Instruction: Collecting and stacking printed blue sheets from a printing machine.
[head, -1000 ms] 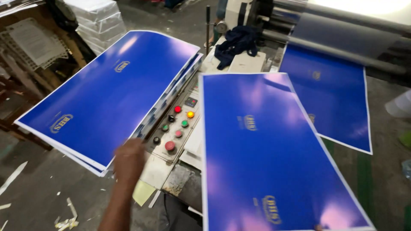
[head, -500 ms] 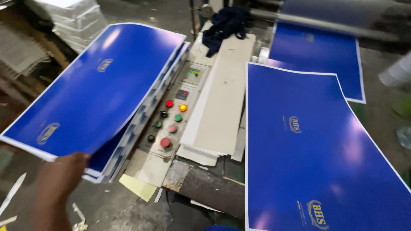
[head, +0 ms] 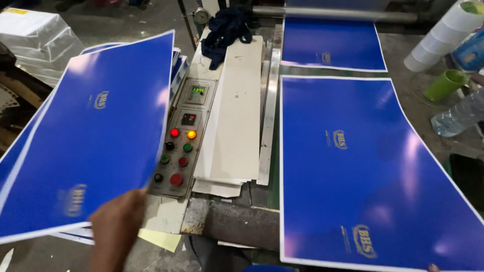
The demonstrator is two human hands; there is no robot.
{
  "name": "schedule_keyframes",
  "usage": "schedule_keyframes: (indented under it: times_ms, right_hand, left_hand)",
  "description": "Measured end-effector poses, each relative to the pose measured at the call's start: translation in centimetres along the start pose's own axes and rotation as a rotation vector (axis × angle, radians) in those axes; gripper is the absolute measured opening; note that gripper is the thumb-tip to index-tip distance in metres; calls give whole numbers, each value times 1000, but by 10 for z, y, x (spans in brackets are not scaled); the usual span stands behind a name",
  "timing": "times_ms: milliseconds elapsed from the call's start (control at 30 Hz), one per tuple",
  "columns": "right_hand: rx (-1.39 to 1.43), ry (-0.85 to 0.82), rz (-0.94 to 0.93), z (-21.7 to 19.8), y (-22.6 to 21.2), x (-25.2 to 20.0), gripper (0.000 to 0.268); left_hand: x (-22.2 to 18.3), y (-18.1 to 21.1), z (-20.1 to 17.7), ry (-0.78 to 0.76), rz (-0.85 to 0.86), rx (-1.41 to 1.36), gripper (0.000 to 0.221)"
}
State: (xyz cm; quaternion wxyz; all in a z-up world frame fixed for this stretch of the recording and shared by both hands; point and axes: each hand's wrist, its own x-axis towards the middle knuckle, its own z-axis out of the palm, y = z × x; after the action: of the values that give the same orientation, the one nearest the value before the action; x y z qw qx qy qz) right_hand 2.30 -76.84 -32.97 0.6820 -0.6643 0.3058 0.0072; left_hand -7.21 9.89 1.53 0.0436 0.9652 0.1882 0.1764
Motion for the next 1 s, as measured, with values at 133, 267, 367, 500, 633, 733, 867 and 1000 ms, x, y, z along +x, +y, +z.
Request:
schedule_keyframes:
  times_ms: [133,267,367,500,633,733,867,1000]
  right_hand:
    - [-17,74,-12,87,-24,-45,41]
    - [8,103,-85,180,-78,-98,40]
    - [61,70,-152,214,-103,-75,39]
    - [195,-31,-175,234,-86,19,36]
    - [234,-107,-159,246,-99,11,37]
    - [226,-136,-131,255,-97,-22,42]
    - [5,-198,-46,290,-92,-105,48]
    - [-228,-586,2,341,-42,-136,54]
  left_hand:
    - [-2,56,30,-177,-142,-147,23]
    - [-6,81,49,-86,-45,-274,24]
    - [-5,91,49,-156,-27,-318,24]
    - [-4,102,45,-233,-54,-368,24]
    - [-12,101,44,-106,-52,-431,23]
    - [-21,92,53,-71,-39,-451,24]
    - [-28,106,73,-240,-47,-817,25]
    - [-22,175,88,-199,219,-926,20]
